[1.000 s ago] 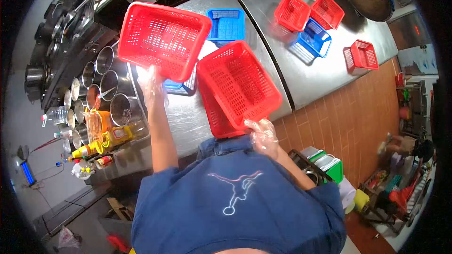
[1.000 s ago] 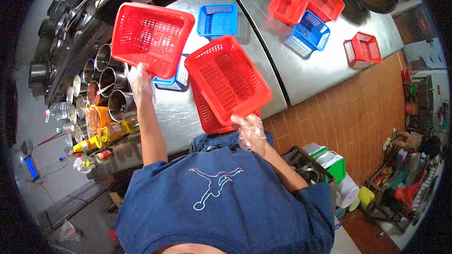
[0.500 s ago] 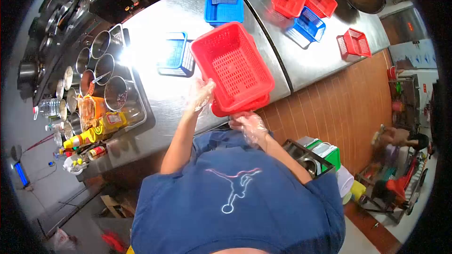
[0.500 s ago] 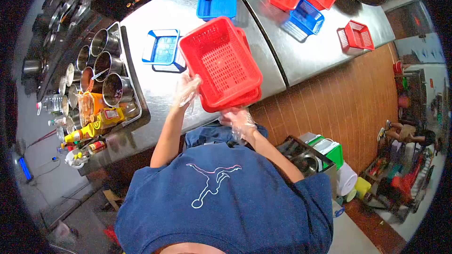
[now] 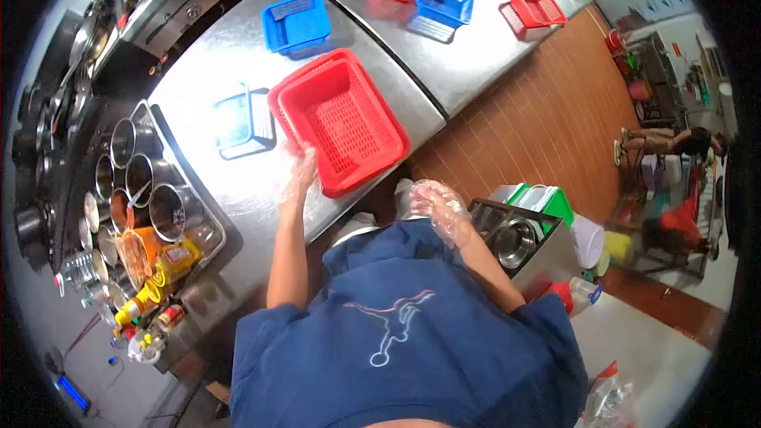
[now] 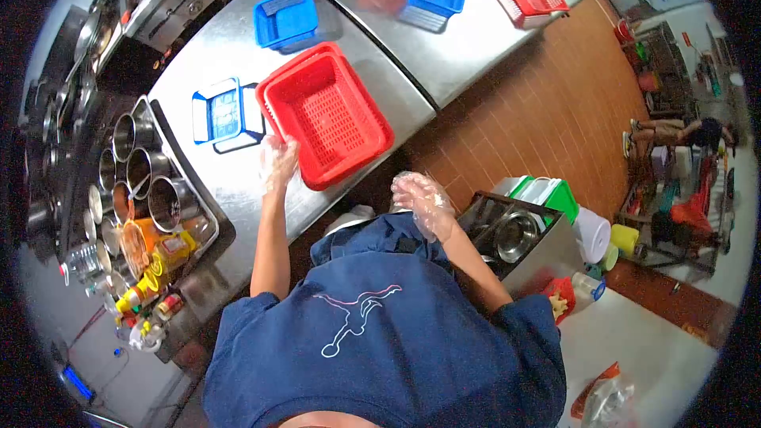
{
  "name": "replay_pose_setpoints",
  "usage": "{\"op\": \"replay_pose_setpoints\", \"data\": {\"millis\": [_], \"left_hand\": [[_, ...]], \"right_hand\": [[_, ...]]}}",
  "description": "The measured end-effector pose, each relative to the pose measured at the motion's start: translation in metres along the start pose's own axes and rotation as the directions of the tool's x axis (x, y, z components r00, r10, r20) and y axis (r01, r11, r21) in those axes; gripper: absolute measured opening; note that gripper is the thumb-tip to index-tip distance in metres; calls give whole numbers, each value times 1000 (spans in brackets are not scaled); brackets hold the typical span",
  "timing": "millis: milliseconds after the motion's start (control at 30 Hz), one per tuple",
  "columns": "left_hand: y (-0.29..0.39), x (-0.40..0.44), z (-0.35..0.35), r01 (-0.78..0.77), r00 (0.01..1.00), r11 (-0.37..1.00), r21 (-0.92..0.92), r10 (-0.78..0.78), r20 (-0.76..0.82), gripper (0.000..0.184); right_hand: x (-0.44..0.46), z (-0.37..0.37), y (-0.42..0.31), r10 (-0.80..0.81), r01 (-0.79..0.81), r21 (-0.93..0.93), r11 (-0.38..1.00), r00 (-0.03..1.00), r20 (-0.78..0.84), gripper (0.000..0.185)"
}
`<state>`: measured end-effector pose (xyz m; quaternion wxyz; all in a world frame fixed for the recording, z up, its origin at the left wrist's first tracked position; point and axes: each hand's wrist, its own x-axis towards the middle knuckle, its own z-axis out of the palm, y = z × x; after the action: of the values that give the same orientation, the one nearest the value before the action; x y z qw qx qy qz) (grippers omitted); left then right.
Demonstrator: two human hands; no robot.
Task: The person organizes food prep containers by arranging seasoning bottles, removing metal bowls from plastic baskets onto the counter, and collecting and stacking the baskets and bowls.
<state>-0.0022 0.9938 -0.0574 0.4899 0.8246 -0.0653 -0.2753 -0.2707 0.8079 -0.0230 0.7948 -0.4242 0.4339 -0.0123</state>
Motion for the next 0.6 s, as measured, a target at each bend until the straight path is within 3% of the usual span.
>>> {"op": "replay_pose_setpoints", "data": {"millis": [100,167,233,267,333,367,400,500,600], "left_hand": [[32,-26,8,95,950,970,223,-22,-312,24],[4,-21,22,0,969,993,-116,-29,-247,29],[-95,24,35,1,1000,830,-557,-10,-13,40],[-120,32,39,54,998,800,-597,-34,44,49],[-89,13,45,8,1000,843,-537,-14,-6,48],[-92,10,56,-19,997,789,-614,-26,-66,45],[-99,9,67,-57,991,728,-683,-39,-125,42],[-60,-1,102,-152,971,723,-674,-17,-237,22],[-20,-27,137,-67,976,782,-620,-79,-204,20]], "right_hand": [[10,-7,-7,-42,40,55,998,999,26,21],[17,-4,-19,-57,58,12,998,998,-27,30],[44,-11,-16,-136,135,-26,991,990,-24,47],[50,-9,-25,-161,158,-77,984,986,-40,52],[58,-9,-52,-213,217,-19,976,970,120,59],[59,-10,-68,-192,183,59,981,953,235,59],[48,-9,-88,-228,215,82,973,944,239,55],[100,-47,-66,-362,350,91,932,910,204,50],[75,-86,-105,-351,328,152,933,921,170,50]]}}
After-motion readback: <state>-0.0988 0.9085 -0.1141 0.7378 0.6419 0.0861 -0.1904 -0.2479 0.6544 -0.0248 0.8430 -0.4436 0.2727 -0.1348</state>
